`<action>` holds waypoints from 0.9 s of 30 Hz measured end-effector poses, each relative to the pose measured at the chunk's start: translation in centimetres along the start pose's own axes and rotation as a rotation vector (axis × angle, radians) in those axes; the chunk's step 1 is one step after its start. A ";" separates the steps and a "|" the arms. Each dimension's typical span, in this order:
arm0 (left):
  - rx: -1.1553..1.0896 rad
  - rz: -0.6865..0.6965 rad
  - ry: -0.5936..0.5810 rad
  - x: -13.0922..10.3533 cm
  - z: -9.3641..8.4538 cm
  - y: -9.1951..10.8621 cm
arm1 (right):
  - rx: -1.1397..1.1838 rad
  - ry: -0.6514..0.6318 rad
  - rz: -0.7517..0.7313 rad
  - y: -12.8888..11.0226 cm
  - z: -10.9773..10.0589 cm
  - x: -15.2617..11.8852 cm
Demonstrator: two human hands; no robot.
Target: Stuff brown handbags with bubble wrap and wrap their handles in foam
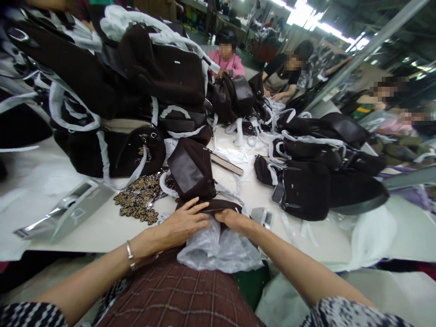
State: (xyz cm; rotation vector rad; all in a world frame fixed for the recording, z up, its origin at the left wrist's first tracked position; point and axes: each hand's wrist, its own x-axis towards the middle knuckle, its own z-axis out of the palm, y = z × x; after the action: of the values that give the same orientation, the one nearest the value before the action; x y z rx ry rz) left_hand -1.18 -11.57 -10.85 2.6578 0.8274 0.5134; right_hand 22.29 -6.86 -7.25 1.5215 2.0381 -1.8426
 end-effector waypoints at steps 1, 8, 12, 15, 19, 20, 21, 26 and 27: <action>0.022 -0.030 -0.005 -0.1 0.2 -0.5 | 0.021 -0.073 0.006 -0.1 -0.8 -0.9; 0.135 -0.171 -0.026 0.4 1.8 -2.9 | -0.449 -0.262 -0.064 3.0 -1.9 -4.0; 0.142 -0.150 -0.064 0.8 1.5 -2.3 | -0.696 0.142 -0.002 5.4 -0.2 -2.6; 0.083 -0.089 -0.012 -0.1 -0.1 -1.5 | -0.685 0.165 -0.024 4.9 -0.5 -3.0; -0.030 -0.354 0.180 -4.3 -1.6 -0.7 | -0.564 0.119 -0.094 3.1 -1.1 -4.7; -0.064 -0.516 0.205 -5.8 -1.3 -0.5 | -0.561 0.138 -0.085 2.9 -1.0 -5.0; -0.113 -0.676 0.197 -7.4 -0.6 -0.3 | -0.565 0.161 -0.082 2.8 -0.8 -5.2; -0.420 -0.945 0.066 -13.6 6.0 0.2 | -0.553 0.304 -0.164 3.6 0.2 -4.4; -0.454 -0.935 0.095 -14.0 7.4 0.1 | -0.514 0.288 -0.165 3.5 0.0 -4.3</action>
State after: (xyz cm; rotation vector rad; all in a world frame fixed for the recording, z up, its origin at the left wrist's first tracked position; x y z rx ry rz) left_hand -8.79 -21.28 -20.82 1.6004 1.5990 0.4828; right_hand 26.73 -10.12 -7.44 1.5636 2.5613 -1.0364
